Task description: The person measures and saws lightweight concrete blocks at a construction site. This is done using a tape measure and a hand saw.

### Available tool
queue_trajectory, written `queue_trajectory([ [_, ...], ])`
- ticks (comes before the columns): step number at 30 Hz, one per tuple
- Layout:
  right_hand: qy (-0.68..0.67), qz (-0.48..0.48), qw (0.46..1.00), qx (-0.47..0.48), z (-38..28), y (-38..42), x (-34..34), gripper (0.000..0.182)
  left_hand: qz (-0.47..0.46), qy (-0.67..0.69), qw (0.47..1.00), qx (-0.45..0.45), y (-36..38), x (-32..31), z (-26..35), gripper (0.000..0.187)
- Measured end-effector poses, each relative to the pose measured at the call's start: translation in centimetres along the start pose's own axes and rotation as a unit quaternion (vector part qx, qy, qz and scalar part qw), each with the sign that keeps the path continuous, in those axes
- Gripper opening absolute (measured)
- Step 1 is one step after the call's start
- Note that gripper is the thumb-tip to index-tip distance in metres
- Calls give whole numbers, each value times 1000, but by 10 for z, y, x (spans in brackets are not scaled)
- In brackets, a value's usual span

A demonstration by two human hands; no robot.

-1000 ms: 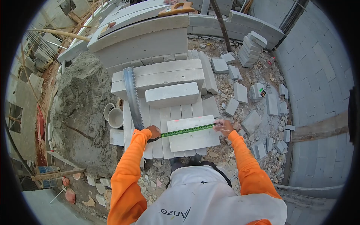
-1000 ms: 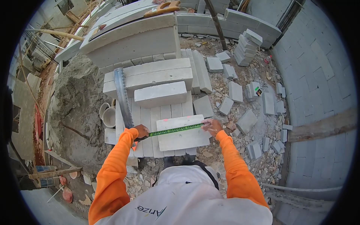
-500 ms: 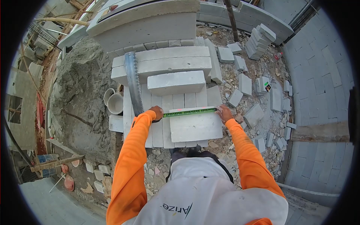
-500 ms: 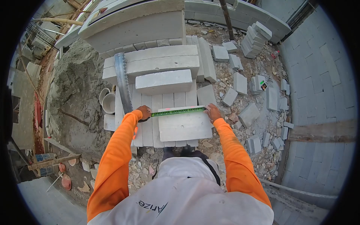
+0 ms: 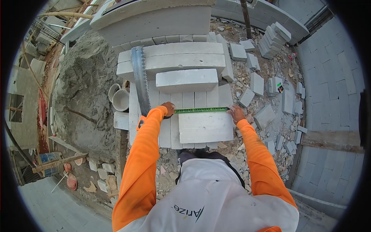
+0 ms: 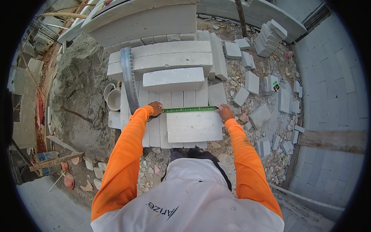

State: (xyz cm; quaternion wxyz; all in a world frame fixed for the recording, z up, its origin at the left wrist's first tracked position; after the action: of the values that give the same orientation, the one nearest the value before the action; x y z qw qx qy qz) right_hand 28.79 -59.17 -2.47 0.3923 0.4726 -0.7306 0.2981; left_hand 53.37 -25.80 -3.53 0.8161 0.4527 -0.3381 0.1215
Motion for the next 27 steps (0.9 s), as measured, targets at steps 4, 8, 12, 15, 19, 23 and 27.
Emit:
queue_trajectory([
  [4, -10, 5, 1000, -5, -3, -1, 8, 30, 13, 3, 1000, -10, -6, -6, -2, 23],
  [8, -27, -15, 999, -28, -2, -2, 14, 30, 0, -1, 1000, -4, -9, -9, 2, 24],
  [12, -18, -29, 999, -35, 7, -3, 13, 31, 7, -6, 1000, -2, -9, -8, 4, 26],
  [15, -21, -42, 998, -40, 3, -5, 14, 30, -14, 5, 1000, 13, -9, -8, 3, 28],
  [19, -30, -65, 996, -54, 4, -6, 18, 29, 5, -8, 1000, -3, -12, -11, 4, 29],
  [23, -23, -64, 997, -37, 6, -11, 19, 31, 16, -1, 1000, 13, -16, -13, -1, 29],
  [27, -22, -70, 996, -44, 12, -11, 16, 32, 46, 8, 999, 12, -13, -11, 1, 28],
])
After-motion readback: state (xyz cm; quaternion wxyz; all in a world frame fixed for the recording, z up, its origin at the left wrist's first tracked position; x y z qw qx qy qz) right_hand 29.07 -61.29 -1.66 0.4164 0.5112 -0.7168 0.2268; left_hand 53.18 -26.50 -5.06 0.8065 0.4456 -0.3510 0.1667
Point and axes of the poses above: each hand's wrist, its own y-axis away from the middle knuckle, its own x-axis out of the back of the hand, z = x × y, the point moved 8 cm from there along -y, towards the middle knuckle, and after that the axes turned 5 degrees about z, right-handed, at the moved point
